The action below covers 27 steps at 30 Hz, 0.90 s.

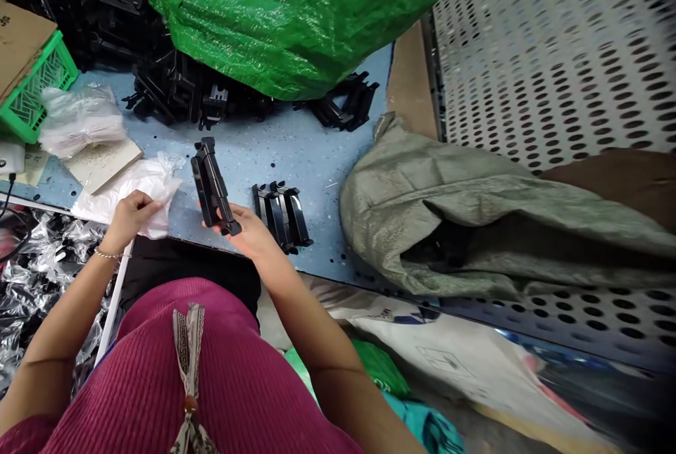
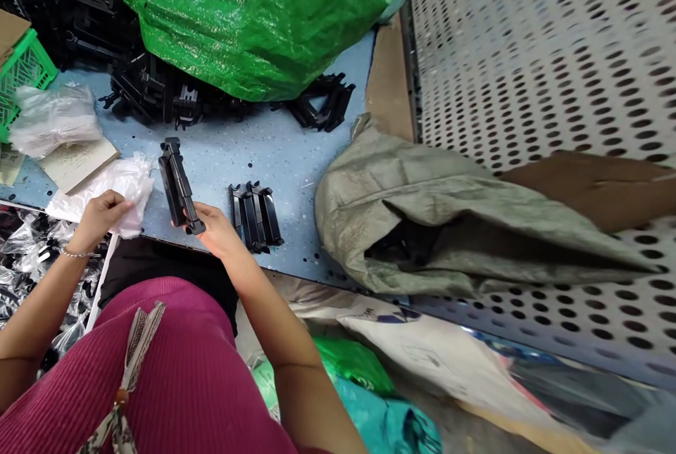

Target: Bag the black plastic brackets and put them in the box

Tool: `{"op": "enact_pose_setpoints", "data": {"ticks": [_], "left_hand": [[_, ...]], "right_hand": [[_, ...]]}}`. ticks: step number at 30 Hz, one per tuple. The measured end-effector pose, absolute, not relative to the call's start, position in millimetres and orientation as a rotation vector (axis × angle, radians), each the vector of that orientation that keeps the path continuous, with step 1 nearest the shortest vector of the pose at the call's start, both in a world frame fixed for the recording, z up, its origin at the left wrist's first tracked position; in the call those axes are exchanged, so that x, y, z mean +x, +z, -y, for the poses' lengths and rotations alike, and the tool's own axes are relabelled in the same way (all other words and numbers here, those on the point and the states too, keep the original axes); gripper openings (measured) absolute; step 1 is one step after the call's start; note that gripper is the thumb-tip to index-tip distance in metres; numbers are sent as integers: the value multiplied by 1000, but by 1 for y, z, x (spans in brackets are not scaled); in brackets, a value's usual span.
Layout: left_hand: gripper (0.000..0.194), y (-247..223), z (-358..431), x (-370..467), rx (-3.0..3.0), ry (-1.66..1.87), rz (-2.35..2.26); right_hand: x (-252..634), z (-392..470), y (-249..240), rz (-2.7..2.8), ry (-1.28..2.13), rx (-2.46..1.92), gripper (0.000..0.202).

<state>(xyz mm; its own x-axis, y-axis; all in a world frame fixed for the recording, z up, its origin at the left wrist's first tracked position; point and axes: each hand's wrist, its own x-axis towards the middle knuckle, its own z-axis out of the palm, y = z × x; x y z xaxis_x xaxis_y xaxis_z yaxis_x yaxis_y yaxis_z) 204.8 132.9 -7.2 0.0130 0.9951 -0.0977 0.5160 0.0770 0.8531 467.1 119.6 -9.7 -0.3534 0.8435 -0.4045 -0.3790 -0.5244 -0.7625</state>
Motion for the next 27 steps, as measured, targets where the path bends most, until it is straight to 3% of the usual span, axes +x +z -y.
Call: {"op": "enact_pose_setpoints", "data": {"ticks": [5,10,13,20,23,27], "left_hand": [[22,0,-128,195,1449,826,-1464],[9,12,-113,190,1696,934,-1600],[29,14,-114,184,2026,739,-1600],[66,9,-119,182,1928,730,-1478],[72,13,-102,186,2059,802,-1422],[73,23,-71,210,2309,688,-1100]], "right_hand": [[420,-125,-19,517,2168,-884,37],[417,-127,-25,570,2005,-1044,33],[439,-113,-19,584,2011,-1015,32],[438,-74,-21,224,2604,-725,25],[424,-80,-30,240,2585,-756,24],[408,-86,-26,615,2284,-986,26]]}}
